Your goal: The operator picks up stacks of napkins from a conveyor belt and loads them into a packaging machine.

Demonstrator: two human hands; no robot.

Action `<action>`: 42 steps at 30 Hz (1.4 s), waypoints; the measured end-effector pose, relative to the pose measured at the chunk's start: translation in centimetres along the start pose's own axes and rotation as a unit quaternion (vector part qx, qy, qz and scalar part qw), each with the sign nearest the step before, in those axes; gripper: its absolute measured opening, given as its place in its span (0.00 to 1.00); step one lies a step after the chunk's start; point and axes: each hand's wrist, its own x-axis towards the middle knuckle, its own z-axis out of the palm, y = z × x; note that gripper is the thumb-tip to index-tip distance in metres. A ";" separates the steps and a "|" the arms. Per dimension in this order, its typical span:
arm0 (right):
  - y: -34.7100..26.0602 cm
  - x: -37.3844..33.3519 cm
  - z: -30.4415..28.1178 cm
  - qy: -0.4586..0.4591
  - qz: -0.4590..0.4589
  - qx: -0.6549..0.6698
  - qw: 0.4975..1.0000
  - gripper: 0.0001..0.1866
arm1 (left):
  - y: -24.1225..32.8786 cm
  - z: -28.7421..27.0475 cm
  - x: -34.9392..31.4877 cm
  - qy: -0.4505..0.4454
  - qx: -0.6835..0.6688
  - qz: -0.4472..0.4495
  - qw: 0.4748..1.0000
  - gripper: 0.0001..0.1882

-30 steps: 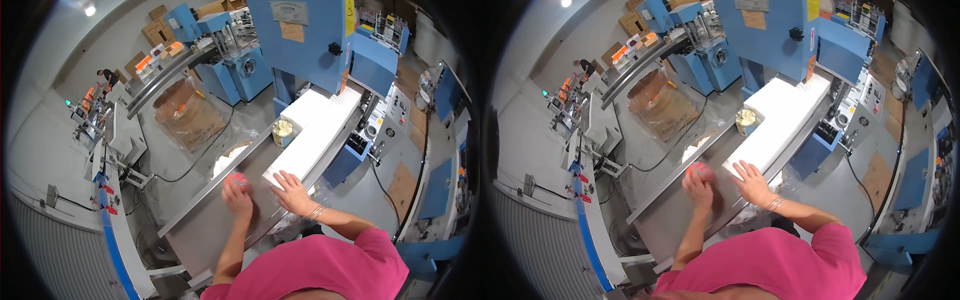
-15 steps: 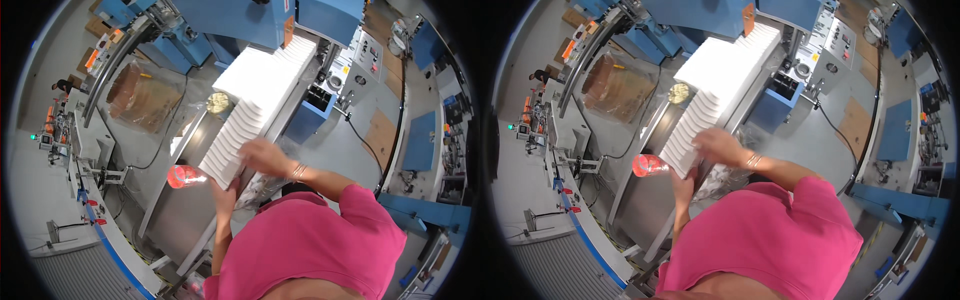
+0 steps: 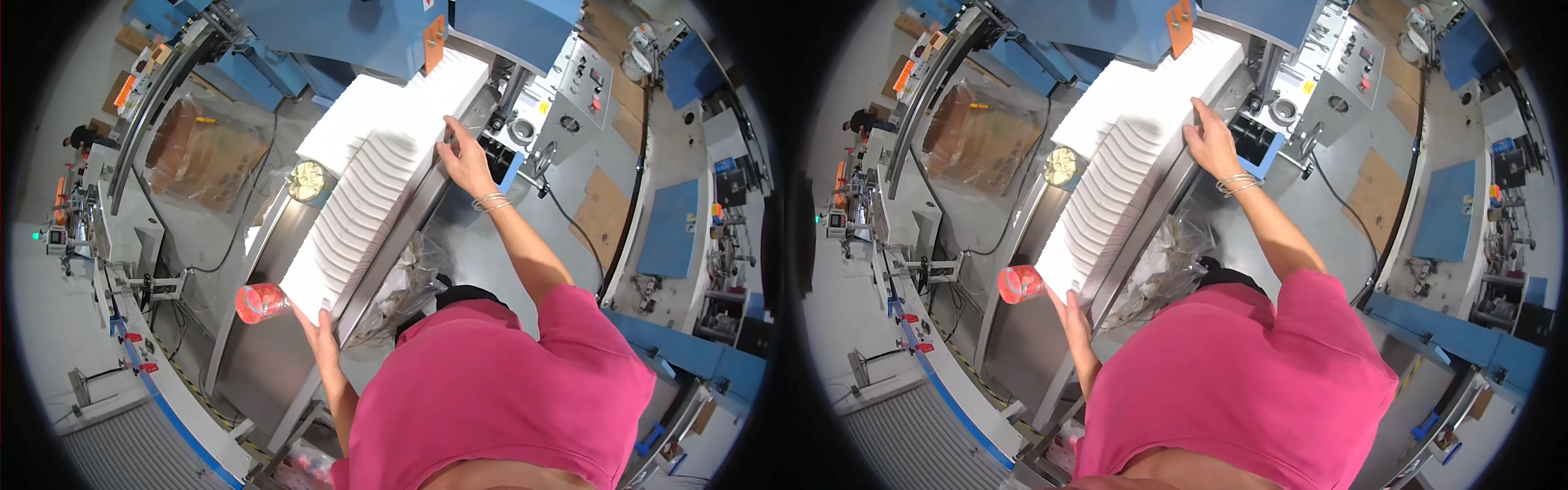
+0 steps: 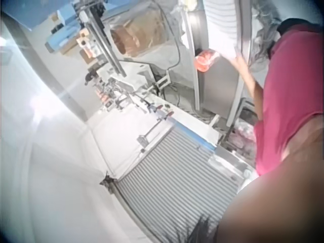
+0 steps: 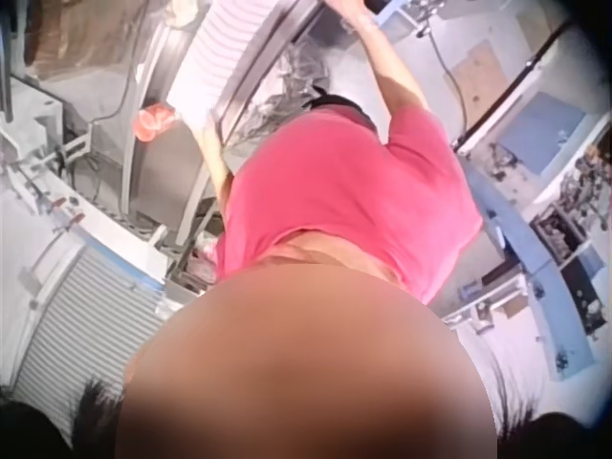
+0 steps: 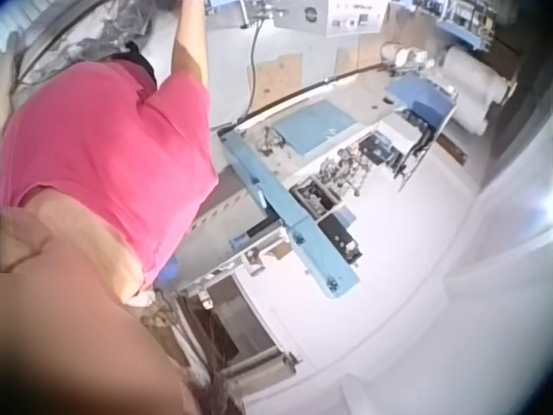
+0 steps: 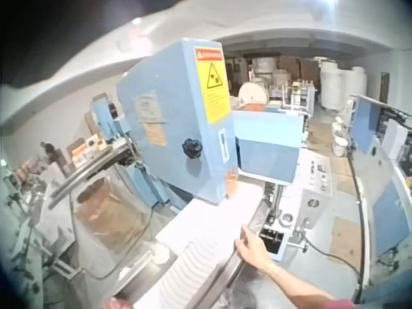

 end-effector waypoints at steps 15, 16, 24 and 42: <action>-0.4 0.4 -0.6 0.039 -0.145 -0.150 0.977 0.17 | 0.2 0.9 0.0 0.026 -0.137 0.005 0.990 0.42; -0.7 0.4 -0.6 0.032 -0.133 -0.145 0.980 0.16 | 0.5 1.0 0.0 0.027 -0.137 0.005 0.990 0.42; -2.0 1.6 -0.2 0.018 -0.104 -0.164 0.981 0.12 | 1.6 1.6 0.3 0.038 -0.256 -0.033 0.965 0.39; -2.7 9.3 -1.2 -0.501 0.257 -0.019 0.826 0.54 | 2.6 1.1 3.3 -0.006 -0.073 -0.151 0.986 0.58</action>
